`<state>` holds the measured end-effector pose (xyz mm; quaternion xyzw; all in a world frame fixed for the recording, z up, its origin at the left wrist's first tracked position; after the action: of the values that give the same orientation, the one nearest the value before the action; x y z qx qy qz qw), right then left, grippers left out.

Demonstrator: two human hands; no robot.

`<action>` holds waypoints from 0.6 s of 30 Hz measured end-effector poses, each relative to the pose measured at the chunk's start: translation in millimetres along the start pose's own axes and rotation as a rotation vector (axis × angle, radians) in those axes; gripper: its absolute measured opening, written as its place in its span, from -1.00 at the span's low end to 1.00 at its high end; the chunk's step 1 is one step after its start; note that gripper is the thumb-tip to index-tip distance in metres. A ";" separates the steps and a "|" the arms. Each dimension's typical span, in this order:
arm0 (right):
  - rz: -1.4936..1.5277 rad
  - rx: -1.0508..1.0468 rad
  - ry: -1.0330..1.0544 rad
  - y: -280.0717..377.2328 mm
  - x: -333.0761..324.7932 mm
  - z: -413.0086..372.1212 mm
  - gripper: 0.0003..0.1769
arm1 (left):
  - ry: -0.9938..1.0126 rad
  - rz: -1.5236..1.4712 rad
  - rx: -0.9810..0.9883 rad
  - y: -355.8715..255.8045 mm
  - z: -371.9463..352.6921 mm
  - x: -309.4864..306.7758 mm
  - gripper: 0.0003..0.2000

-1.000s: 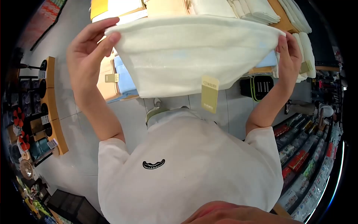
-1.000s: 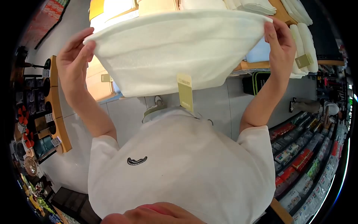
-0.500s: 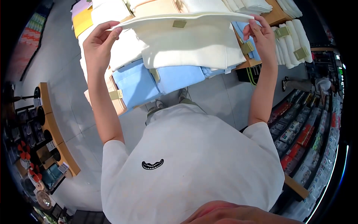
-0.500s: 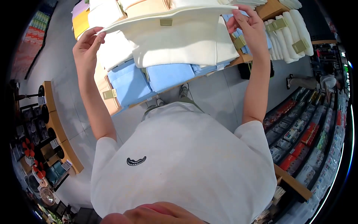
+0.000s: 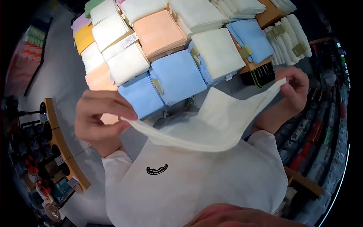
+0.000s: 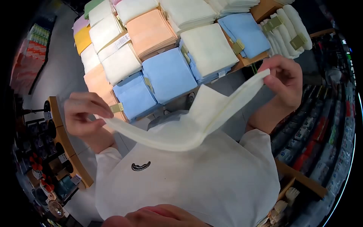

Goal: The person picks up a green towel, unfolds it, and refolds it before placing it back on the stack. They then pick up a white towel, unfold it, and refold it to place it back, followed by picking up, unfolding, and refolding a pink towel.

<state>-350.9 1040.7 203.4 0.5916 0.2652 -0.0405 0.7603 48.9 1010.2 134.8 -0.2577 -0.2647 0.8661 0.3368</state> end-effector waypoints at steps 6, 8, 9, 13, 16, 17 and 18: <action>0.234 0.087 -0.385 -10.4 -62.9 96.5 -0.75 | -0.675 0.505 -0.057 32.7 26.9 -98.7 -0.78; 0.277 -0.123 -0.401 32.4 -64.8 105.0 -0.72 | -0.625 0.749 0.311 5.2 41.4 -103.8 -0.79; 0.280 -0.227 -0.561 50.0 -67.1 99.8 -0.75 | -0.628 0.750 0.311 -5.9 45.6 -104.7 -0.79; 0.236 -0.393 -0.538 72.4 -54.6 75.8 -0.76 | -0.625 0.939 0.357 -47.7 43.2 -71.3 -0.79; 0.226 -0.296 -0.465 26.4 -49.8 46.0 -0.77 | -0.662 0.723 0.188 -30.3 21.6 -36.7 -0.83; 0.183 -0.187 -0.431 3.9 -40.5 33.8 -0.76 | -0.636 0.677 0.095 -19.9 6.0 -28.2 -0.80; 0.117 -0.036 -0.442 -26.6 -33.4 17.0 -0.73 | -0.606 0.661 0.030 -7.3 -8.5 -17.9 -0.79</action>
<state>-383.5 1008.7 197.7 0.5692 0.0583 -0.1202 0.8113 68.9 1004.4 138.1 -0.0579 -0.2423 0.9673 -0.0471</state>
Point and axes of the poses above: each hand's wrist, its own z-axis towards the middle knuckle, its own x-axis out of the palm, y = z × x, the point moved 7 cm from there along z, towards the middle knuckle, and after that the axes turned 15 degrees about x, right-handed, at the moved point
